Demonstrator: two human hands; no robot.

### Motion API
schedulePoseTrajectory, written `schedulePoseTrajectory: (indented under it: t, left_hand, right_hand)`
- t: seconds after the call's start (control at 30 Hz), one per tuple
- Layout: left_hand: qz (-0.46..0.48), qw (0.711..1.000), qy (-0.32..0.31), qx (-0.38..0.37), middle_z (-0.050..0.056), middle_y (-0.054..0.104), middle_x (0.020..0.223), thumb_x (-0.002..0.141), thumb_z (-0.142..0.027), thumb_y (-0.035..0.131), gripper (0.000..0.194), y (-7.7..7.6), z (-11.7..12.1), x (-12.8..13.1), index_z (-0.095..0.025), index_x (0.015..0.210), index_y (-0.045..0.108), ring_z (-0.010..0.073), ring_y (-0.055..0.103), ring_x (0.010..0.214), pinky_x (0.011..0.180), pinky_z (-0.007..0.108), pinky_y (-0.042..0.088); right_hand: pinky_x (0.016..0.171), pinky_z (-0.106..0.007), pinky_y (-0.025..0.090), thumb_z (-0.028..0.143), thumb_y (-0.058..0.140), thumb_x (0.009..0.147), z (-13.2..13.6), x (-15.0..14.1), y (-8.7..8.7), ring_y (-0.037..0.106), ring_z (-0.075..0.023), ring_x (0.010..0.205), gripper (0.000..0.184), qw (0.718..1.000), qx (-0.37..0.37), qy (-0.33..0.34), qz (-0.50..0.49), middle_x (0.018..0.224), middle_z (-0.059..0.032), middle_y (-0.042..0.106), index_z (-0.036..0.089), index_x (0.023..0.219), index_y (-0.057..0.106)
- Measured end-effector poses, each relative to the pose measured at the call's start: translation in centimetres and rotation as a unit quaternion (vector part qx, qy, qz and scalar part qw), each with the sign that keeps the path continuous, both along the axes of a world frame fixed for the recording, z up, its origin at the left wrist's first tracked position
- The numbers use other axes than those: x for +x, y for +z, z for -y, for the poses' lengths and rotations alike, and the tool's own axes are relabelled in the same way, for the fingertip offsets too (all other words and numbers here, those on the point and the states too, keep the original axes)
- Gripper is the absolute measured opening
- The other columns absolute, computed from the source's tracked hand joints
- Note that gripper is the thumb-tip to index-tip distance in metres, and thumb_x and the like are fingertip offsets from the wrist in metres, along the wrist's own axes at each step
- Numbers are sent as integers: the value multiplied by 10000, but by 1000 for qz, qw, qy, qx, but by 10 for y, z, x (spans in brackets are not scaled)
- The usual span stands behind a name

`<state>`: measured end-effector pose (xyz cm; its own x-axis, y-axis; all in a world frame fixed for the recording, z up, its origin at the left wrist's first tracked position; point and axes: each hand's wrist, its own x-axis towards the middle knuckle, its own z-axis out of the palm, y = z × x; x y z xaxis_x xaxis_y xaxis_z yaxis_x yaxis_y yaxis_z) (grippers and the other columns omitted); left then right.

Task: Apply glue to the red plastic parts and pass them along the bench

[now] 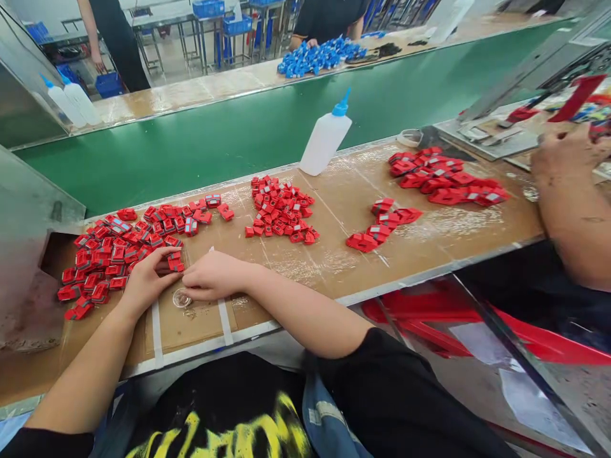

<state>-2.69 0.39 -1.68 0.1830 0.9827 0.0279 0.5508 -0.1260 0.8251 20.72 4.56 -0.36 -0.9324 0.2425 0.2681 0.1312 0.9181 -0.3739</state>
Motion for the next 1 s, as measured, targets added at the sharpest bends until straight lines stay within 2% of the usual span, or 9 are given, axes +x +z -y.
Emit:
schedulePoseTrajectory:
  t: [0.1,0.2,0.27,0.4,0.47,0.63,0.8,1.0]
  left_hand:
    - [-2,1000,-5,-5,34,748,1168,805,-300,779,508,3,0,1,-276,1293,640,233,753,1017,947,384,618]
    - [20,1000,-4,-23,25,767,1086,799,-295,785,510,3,1,1,-269,1285,630,237,761,1001,941,385,621]
    - [31,999,-4,-29,25,772,1073,804,-290,777,499,2,1,2,-267,1280,629,242,761,1006,952,398,617]
    - [36,999,-5,-34,34,774,1090,795,-329,796,504,1,1,3,-268,1269,635,256,763,1008,969,425,611]
    - [30,999,-3,-31,30,772,1107,786,-344,810,512,2,1,4,-277,1265,642,254,764,1001,968,421,611]
    - [12,1000,-1,-23,9,766,1127,792,-316,800,488,4,2,5,-293,1259,660,237,770,961,942,387,621]
    - [10,1000,4,-18,11,772,1087,788,-329,805,471,5,3,6,-276,1235,666,236,773,929,920,381,628]
    - [10,1000,9,-21,-6,771,1106,787,-293,809,474,8,3,7,-284,1236,659,220,775,932,927,355,623]
  right_hand:
    - [612,-261,283,297,492,1003,0,0,-1,432,-101,607,358,996,-75,26,-37,668,13,526,192,664,441]
    - [597,-243,289,254,509,973,-2,1,-2,354,-87,564,391,981,-161,61,-94,600,52,369,207,627,334]
    - [578,-246,272,240,507,962,-4,0,-4,308,-83,540,409,971,-186,27,-151,583,64,304,214,614,294]
    - [561,-256,238,288,516,975,-10,-6,-11,292,-81,537,424,946,-174,-126,-244,575,67,309,213,612,309]
    - [571,-255,242,310,515,985,-12,-9,-13,308,-83,551,417,939,-163,-166,-253,582,63,341,208,623,335]
    - [597,-254,263,318,503,993,-12,-15,-14,326,-91,574,416,947,-145,-192,-211,600,54,373,211,635,320]
    - [592,-256,255,327,489,996,-12,-15,-16,323,-95,568,423,957,-131,-183,-181,595,54,355,219,636,294]
    - [593,-262,246,311,482,988,-14,-15,-20,318,-96,570,421,952,-98,-214,-194,591,54,341,223,640,261]
